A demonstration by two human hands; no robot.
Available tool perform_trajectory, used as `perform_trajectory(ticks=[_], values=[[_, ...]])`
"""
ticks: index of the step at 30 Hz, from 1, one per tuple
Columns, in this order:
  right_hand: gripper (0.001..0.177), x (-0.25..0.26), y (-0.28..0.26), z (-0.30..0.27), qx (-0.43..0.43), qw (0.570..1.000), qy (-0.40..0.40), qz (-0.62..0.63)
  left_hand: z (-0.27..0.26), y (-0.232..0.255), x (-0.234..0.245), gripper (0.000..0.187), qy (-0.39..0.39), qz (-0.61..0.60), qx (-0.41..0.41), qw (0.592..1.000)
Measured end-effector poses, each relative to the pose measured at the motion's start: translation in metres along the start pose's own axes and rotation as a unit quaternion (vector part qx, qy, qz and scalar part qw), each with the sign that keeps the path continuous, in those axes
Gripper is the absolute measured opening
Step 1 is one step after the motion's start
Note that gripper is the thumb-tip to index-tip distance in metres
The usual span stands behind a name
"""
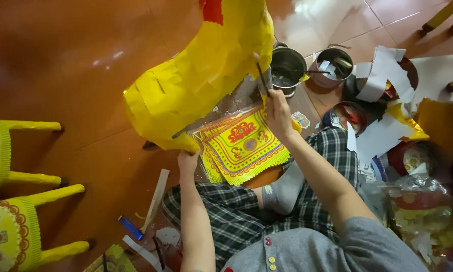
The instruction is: Decorating a yellow paper horse with colorful patterns and paper sheets
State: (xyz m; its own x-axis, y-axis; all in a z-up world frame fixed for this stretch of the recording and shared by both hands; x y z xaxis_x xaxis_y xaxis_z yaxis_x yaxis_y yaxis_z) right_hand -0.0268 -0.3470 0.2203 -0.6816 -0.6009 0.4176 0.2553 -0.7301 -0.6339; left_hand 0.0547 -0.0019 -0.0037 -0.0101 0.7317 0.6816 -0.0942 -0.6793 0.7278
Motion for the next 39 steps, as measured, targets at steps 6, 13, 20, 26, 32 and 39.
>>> perform_trajectory(ticks=[6,13,20,26,32,39], values=[[0.02,0.004,0.028,-0.015,0.015,0.999,-0.037,-0.011,0.003,-0.001,0.002,0.051,-0.02,0.021,0.038,0.999],[0.008,0.065,0.13,0.0,0.029,0.974,-0.062,-0.214,-0.009,0.014,0.011,0.053,-0.01,0.076,-0.028,0.997],[0.038,0.066,0.209,0.047,-0.166,0.82,-0.324,-0.442,-0.008,-0.009,0.011,0.052,-0.154,0.003,0.121,0.981],[0.027,0.022,0.234,0.047,-0.05,0.763,-0.464,-0.447,-0.017,0.045,0.035,0.056,-0.196,-0.063,0.217,0.954],[0.019,0.034,0.187,0.047,-0.094,0.755,-0.401,-0.511,-0.041,0.032,0.038,0.034,-0.172,0.113,0.164,0.965],[0.042,0.074,0.186,-0.061,-0.108,0.854,-0.293,-0.415,-0.09,0.141,-0.029,0.055,-0.272,0.043,0.101,0.956]])
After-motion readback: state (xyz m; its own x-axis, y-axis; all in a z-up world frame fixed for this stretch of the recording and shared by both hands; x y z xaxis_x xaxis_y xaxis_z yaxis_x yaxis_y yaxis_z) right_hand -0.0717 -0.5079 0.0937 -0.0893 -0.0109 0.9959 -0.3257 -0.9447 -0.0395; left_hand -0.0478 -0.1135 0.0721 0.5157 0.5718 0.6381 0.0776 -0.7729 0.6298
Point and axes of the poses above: each hand's wrist, its own z-axis towards the middle knuckle, its own x-axis out of the back of the hand, y = z × x, the point moved 5 cm from there along z, towards the middle knuckle, and after that the axes turned 3 degrees about -z, right-handed, at the moved point
